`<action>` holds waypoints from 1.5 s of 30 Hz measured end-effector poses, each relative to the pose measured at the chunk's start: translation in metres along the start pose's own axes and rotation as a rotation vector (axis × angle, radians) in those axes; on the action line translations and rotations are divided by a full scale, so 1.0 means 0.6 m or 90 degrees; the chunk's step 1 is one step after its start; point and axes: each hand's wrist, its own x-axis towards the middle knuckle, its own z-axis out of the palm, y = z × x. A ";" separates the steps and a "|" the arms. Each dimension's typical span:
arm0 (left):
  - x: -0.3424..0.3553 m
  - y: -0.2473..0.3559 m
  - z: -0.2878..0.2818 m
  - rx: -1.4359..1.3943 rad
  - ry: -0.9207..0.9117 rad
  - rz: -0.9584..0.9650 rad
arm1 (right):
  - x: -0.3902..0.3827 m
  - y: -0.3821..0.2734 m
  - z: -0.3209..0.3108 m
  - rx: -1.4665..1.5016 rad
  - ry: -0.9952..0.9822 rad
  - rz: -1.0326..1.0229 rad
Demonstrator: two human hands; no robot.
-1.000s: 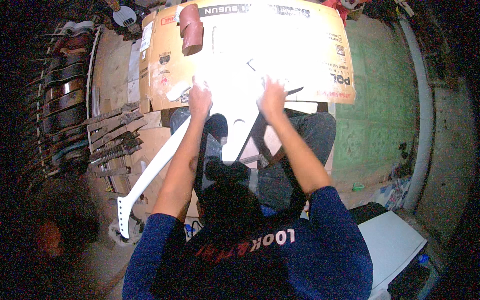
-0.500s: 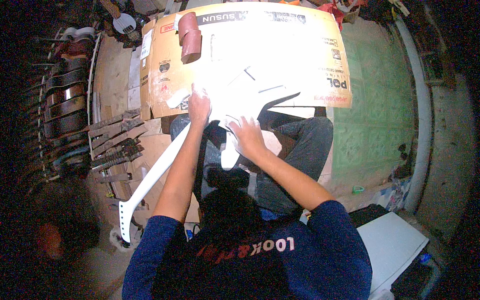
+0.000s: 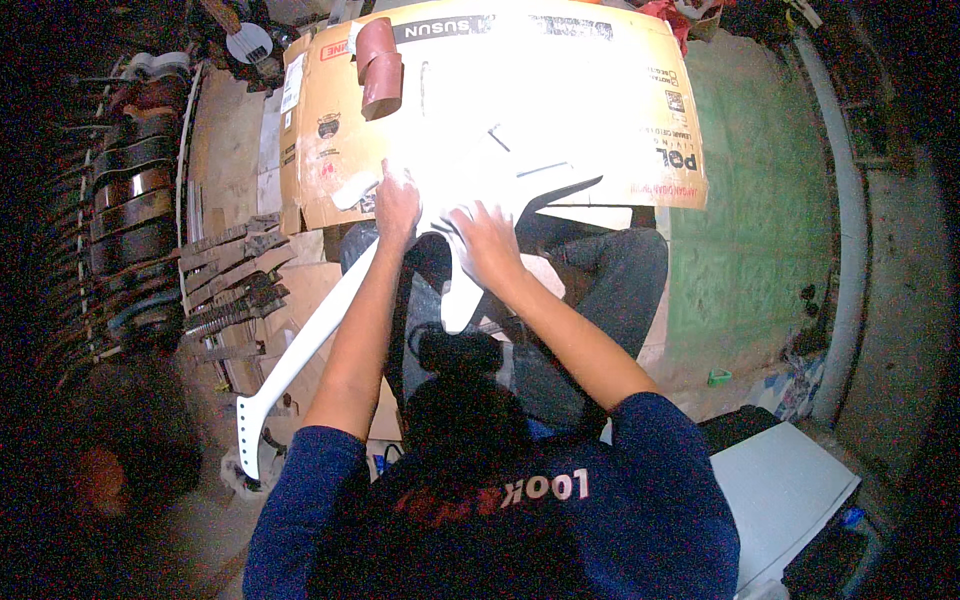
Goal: The person sits on the floor and sands a white guitar body using a sanding block. They work on the flat surfaces and edges of the instrument, holding it with one hand and sanding with the other. The guitar body is placed on a cardboard box during the process.
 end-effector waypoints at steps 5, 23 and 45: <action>0.004 -0.014 0.004 -0.001 -0.010 -0.013 | -0.049 0.009 0.016 0.023 0.015 -0.029; 0.000 -0.006 0.008 -0.009 0.019 0.005 | -0.086 0.097 -0.016 -0.065 0.058 0.138; 0.004 0.000 0.018 -0.026 0.039 0.027 | -0.058 0.128 -0.013 -0.021 0.130 0.165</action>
